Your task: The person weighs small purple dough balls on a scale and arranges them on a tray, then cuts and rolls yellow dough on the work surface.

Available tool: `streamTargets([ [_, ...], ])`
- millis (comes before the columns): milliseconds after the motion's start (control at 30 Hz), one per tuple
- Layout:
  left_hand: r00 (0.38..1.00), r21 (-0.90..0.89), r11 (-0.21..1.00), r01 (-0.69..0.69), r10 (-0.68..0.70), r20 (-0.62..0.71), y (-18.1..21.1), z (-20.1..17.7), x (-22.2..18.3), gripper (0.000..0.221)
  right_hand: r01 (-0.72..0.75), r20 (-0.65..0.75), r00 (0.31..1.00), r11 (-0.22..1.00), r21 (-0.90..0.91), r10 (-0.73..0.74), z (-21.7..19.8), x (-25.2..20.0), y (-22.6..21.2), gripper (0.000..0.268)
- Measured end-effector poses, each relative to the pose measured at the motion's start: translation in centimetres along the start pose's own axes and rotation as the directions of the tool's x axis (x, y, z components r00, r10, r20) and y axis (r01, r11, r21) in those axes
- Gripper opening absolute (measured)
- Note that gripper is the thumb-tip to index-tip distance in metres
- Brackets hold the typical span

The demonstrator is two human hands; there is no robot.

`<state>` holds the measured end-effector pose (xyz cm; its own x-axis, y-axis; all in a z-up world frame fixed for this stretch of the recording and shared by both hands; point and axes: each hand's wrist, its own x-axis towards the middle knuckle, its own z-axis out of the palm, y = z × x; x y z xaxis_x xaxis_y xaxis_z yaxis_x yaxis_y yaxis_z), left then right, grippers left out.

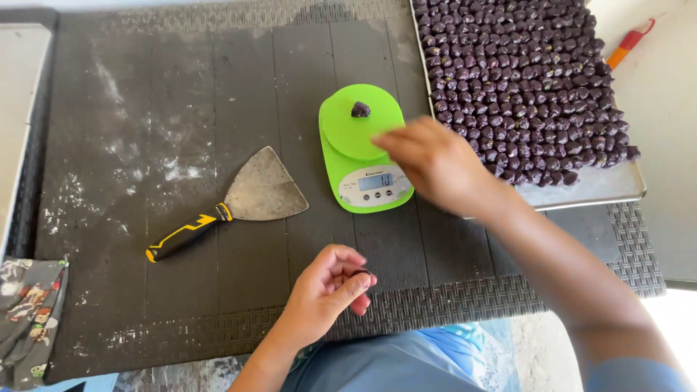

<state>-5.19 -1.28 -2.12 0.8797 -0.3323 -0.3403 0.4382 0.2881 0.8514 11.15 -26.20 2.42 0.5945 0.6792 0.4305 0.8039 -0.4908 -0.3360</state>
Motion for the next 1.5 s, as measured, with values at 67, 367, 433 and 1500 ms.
streamTargets([
  [67,0.995,0.319,0.947,0.022,-0.050,0.082,2.2,0.3,-0.9,0.027,0.060,0.032,0.998,0.985,-0.160,-0.056,1.4,3.3,4.0,0.045],
  [367,0.999,0.749,0.662,-0.040,0.022,0.034,4.7,-2.0,-1.3,0.017,-0.019,0.091,0.996,0.999,0.048,0.014,3.2,4.3,7.2,0.036],
  [433,0.980,0.761,0.622,-0.187,0.173,0.099,6.7,-2.0,1.0,0.020,-0.038,0.020,0.999,0.993,0.113,0.036,0.4,1.5,5.1,0.029],
  [1500,0.801,0.911,-0.017,-0.411,0.470,0.370,12.8,-5.3,4.8,0.027,-0.698,-0.246,0.706,0.592,-0.403,0.665,-7.9,-24.8,8.0,0.052],
])
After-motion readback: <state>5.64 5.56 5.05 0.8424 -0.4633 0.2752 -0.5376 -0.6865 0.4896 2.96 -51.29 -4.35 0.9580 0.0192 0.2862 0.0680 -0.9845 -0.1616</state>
